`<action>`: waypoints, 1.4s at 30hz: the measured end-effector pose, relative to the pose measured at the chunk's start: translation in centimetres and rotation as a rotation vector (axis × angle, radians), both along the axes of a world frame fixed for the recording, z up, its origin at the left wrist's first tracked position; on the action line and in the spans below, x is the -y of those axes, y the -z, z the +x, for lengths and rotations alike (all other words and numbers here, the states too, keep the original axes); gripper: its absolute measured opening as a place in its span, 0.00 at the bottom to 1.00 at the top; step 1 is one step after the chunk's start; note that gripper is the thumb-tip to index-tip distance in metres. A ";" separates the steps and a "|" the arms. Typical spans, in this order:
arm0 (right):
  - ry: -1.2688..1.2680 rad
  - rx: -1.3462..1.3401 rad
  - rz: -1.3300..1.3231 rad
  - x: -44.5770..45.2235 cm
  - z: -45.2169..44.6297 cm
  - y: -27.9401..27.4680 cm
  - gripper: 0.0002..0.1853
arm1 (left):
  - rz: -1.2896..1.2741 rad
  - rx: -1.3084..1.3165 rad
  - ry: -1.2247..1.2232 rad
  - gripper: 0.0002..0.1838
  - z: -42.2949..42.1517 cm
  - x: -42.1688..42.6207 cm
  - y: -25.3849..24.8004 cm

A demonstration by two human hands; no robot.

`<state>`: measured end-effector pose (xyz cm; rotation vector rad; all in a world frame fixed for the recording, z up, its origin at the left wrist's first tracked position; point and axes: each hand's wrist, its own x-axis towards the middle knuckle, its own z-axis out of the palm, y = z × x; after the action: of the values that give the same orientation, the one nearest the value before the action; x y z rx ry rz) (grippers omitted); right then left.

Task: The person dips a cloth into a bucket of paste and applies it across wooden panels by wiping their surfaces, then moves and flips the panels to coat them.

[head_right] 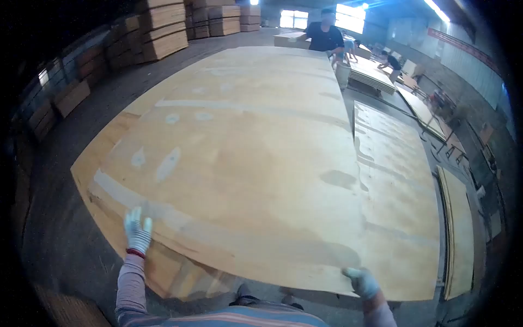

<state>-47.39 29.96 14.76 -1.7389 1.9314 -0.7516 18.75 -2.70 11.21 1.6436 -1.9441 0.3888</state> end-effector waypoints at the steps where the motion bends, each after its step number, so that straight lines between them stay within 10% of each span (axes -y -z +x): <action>1: 0.252 0.162 0.108 -0.9 0.9 0.1 0.13 | 0.107 0.021 -0.027 0.32 -1.4 0.8 -0.5; 3: 0.852 0.572 0.155 -2.5 2.6 0.2 0.24 | 0.332 0.083 -0.075 0.38 -4.2 0.4 -2.5; 7: 1.249 0.032 0.074 -2.3 6.9 1.9 0.26 | 0.131 -0.284 -0.103 0.41 -4.5 1.2 -2.0; 9: 1.199 0.238 -0.236 -1.6 8.5 2.7 0.27 | 0.026 -0.585 -0.176 0.39 -2.9 1.7 -0.9; 13: 1.172 0.149 0.221 -1.9 8.3 8.0 0.23 | 0.439 -1.131 -0.162 0.38 5.0 2.4 -0.3; 19: 0.882 0.038 0.539 4.2 15.9 32.0 0.17 | 0.325 -0.900 -0.043 0.37 -5.3 4.5 -6.3; 28: 1.092 0.944 0.533 4.6 12.0 32.9 0.46 | -0.093 -0.746 0.560 0.36 -29.6 2.5 -26.2; 34: 1.238 1.075 0.330 7.2 8.8 38.7 0.49 | -0.151 -0.846 1.177 0.36 -46.8 -2.8 -33.8; 38: 1.206 1.368 0.204 5.7 8.6 38.0 0.47 | 0.049 -0.899 1.723 0.35 -56.4 -8.6 -32.1; 42: 1.153 1.772 0.071 4.0 8.0 37.4 0.45 | 0.936 -1.099 2.022 0.40 -59.6 -20.0 -24.0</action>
<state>-39.44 26.00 -22.61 0.5491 1.1831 -1.6254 -40.86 17.31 35.24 -0.5352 -1.7119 -1.8261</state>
